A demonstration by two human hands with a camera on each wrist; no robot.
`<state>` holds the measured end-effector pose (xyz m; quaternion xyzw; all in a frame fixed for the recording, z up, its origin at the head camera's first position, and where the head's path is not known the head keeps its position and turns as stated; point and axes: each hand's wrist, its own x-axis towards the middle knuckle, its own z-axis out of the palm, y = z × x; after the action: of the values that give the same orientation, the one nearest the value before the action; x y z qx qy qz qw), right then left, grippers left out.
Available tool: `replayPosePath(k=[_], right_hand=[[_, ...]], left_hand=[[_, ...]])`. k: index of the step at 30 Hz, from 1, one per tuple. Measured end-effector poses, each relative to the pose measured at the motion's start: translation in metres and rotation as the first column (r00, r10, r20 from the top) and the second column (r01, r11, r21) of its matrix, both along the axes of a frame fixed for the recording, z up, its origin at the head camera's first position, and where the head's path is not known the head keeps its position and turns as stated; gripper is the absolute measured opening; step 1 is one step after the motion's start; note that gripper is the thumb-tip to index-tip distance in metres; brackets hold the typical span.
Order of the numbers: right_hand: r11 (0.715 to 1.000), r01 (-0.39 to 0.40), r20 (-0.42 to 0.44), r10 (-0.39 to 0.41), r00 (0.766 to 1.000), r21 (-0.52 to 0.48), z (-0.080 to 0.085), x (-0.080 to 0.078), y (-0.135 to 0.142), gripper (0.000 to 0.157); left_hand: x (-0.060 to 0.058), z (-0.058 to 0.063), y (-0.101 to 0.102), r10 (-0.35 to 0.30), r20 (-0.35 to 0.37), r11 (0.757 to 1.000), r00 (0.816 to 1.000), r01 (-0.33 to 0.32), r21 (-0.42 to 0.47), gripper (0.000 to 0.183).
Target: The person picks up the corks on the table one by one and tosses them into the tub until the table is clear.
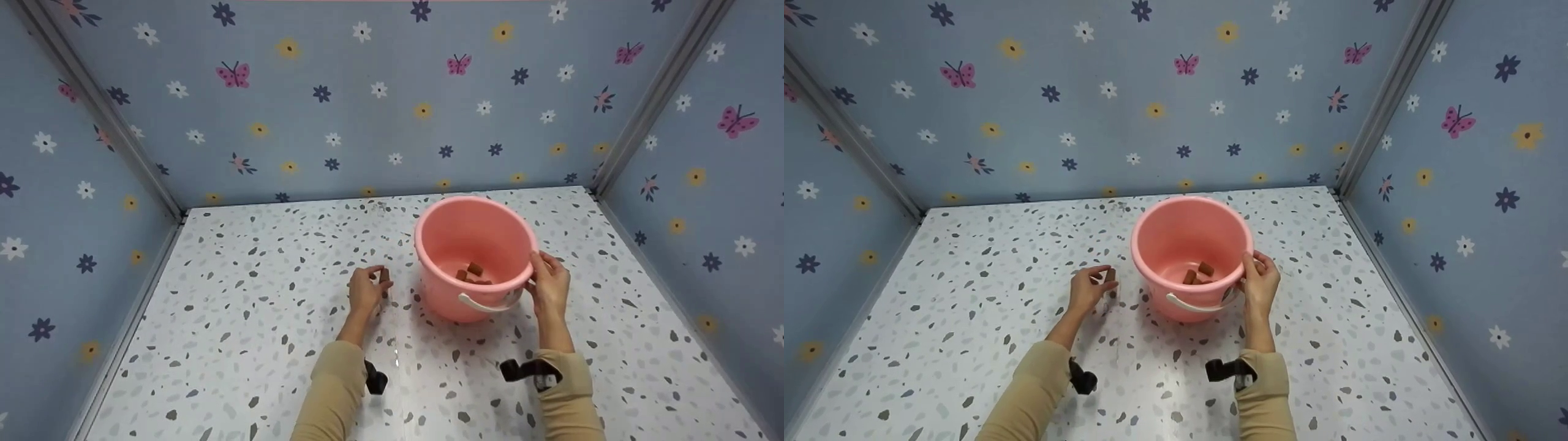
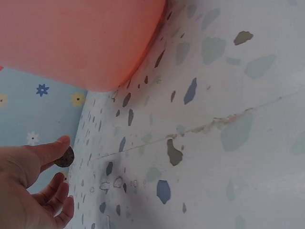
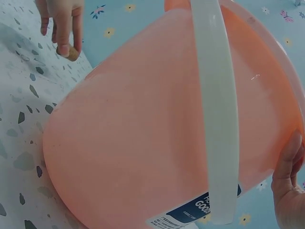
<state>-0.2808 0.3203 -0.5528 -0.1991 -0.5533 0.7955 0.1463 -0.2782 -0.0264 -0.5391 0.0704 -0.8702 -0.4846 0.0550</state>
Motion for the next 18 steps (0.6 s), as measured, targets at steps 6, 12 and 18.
replayPosePath(k=[6, 12, 18], right_hand=[[0.999, -0.018, -0.053, 0.015, 0.998, -0.049, 0.025, 0.014, -0.011, 0.044], [0.999, 0.029, 0.002, -0.029, 1.0, 0.026, -0.018, -0.014, 0.008, 0.058], [1.0, 0.004, -0.077, -0.005, 0.997, -0.004, -0.021, -0.012, 0.008, 0.054]], left_hand=[[-0.003, 0.021, -0.001, -0.005, -0.08, 1.0, 0.997, 0.005, -0.005, 0.034], [-0.004, 0.041, -0.001, -0.032, -0.167, 0.999, 0.985, 0.031, -0.006, 0.036], [-0.001, 0.057, 0.0, -0.059, -0.232, 0.998, 0.971, 0.064, 0.013, 0.037]])
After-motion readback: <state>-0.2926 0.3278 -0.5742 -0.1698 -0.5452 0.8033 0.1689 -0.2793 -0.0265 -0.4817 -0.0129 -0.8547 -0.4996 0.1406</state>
